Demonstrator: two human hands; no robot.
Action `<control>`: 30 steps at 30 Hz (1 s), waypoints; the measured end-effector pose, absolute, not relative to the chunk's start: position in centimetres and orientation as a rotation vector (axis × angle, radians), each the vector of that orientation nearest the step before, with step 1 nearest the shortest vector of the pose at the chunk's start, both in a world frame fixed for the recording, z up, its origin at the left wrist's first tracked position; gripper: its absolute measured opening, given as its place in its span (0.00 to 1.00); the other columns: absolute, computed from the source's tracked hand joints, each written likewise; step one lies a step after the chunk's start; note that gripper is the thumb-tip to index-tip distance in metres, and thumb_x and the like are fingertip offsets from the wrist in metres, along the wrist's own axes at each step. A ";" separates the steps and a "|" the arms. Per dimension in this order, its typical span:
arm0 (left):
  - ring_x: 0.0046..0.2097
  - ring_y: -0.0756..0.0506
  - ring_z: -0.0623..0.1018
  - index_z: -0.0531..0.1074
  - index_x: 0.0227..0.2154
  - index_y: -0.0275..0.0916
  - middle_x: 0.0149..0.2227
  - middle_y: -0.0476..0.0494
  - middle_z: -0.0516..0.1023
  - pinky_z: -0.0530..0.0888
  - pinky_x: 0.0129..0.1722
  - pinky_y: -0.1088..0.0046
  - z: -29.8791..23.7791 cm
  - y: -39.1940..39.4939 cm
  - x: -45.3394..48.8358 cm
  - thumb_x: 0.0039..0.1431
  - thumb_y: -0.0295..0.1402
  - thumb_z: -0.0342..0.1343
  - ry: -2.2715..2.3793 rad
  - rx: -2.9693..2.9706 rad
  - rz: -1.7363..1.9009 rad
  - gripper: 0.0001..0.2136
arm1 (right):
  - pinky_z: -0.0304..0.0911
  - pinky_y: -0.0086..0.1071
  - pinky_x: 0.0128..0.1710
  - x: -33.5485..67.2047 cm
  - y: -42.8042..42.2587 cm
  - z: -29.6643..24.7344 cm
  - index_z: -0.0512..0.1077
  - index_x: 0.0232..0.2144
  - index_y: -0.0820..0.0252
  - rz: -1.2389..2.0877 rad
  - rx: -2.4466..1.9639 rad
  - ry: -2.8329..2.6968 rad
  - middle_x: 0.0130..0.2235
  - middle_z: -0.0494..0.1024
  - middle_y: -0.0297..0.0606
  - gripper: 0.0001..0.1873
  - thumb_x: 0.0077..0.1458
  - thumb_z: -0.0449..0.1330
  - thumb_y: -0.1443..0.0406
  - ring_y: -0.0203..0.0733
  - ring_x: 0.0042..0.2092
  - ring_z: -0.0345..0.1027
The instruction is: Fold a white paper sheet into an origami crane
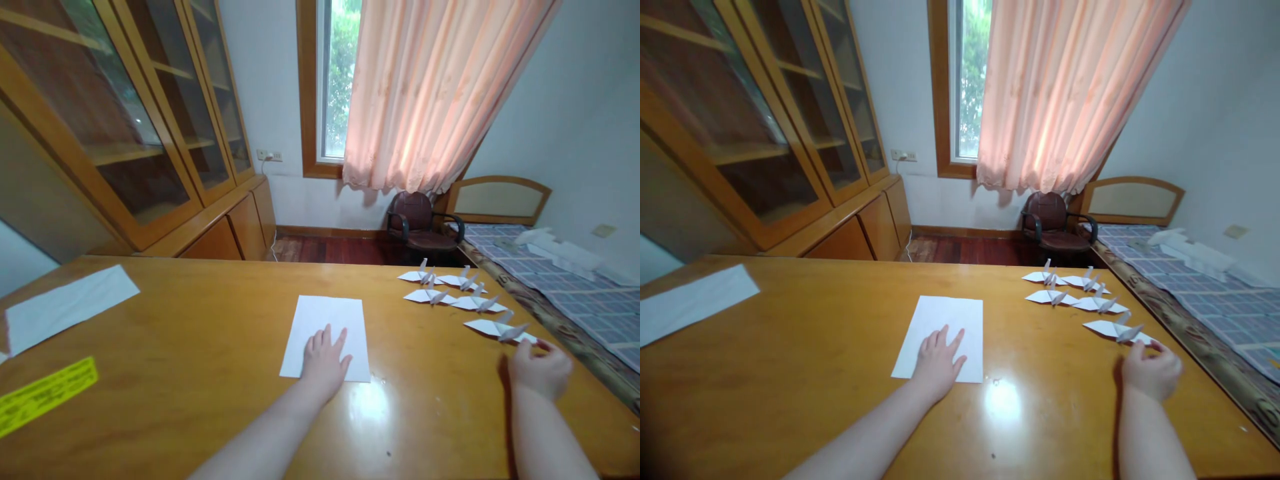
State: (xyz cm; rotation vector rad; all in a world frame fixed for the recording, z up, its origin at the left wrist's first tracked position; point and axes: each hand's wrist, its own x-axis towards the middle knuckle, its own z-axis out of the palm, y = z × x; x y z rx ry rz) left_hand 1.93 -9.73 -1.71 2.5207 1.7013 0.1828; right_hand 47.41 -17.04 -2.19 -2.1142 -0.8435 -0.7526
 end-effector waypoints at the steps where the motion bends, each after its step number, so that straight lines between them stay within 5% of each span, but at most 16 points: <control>1: 0.61 0.35 0.58 0.52 0.61 0.50 0.63 0.37 0.55 0.54 0.58 0.52 -2.2 -9.8 2.2 0.59 0.50 0.43 1.704 2.515 0.197 0.28 | 0.60 0.51 0.33 46.9 -16.9 -1.9 0.72 0.42 0.67 -0.776 -2.112 -0.753 0.29 0.71 0.57 0.24 0.53 0.47 0.56 0.64 0.39 0.66; 6: 0.66 0.39 0.44 0.45 0.64 0.35 0.66 0.37 0.44 0.42 0.63 0.53 -3.7 -9.1 2.0 0.60 0.50 0.36 1.618 2.571 0.167 0.34 | 0.64 0.45 0.44 38.0 -14.8 -1.3 0.72 0.35 0.61 -0.327 -1.788 -1.583 0.37 0.76 0.48 0.15 0.53 0.51 0.59 0.50 0.40 0.70; 12: 0.66 0.36 0.41 0.45 0.63 0.24 0.65 0.29 0.43 0.41 0.63 0.53 -3.9 -8.9 2.2 0.56 0.54 0.37 1.690 2.531 0.143 0.41 | 0.52 0.38 0.58 19.2 -9.4 -0.8 0.60 0.58 0.58 0.538 -1.435 -2.229 0.60 0.61 0.43 0.24 0.61 0.46 0.61 0.41 0.60 0.55; 17: 0.66 0.33 0.40 0.46 0.63 0.28 0.65 0.30 0.43 0.41 0.61 0.46 -3.6 -9.3 2.3 0.53 0.58 0.38 1.754 2.465 0.104 0.43 | 0.35 0.49 0.62 14.8 -4.3 -0.5 0.52 0.62 0.54 0.467 -1.747 -2.354 0.65 0.49 0.37 0.26 0.62 0.42 0.60 0.44 0.66 0.38; 27: 0.65 0.28 0.44 0.46 0.61 0.18 0.63 0.20 0.43 0.44 0.60 0.47 -2.1 -4.6 0.0 0.56 0.54 0.39 2.121 2.171 -0.055 0.42 | 0.32 0.45 0.62 15.5 -2.7 -2.0 0.45 0.63 0.75 0.283 -1.972 -2.258 0.65 0.44 0.53 0.36 0.60 0.43 0.55 0.49 0.66 0.34; 30: 0.66 0.36 0.44 0.49 0.62 0.29 0.65 0.33 0.47 0.43 0.62 0.52 -2.0 -1.8 -0.6 0.62 0.44 0.37 1.855 2.465 0.013 0.30 | 0.32 0.45 0.62 15.4 -2.7 -2.0 0.45 0.63 0.75 0.264 -1.964 -2.260 0.65 0.44 0.52 0.35 0.60 0.43 0.55 0.49 0.66 0.35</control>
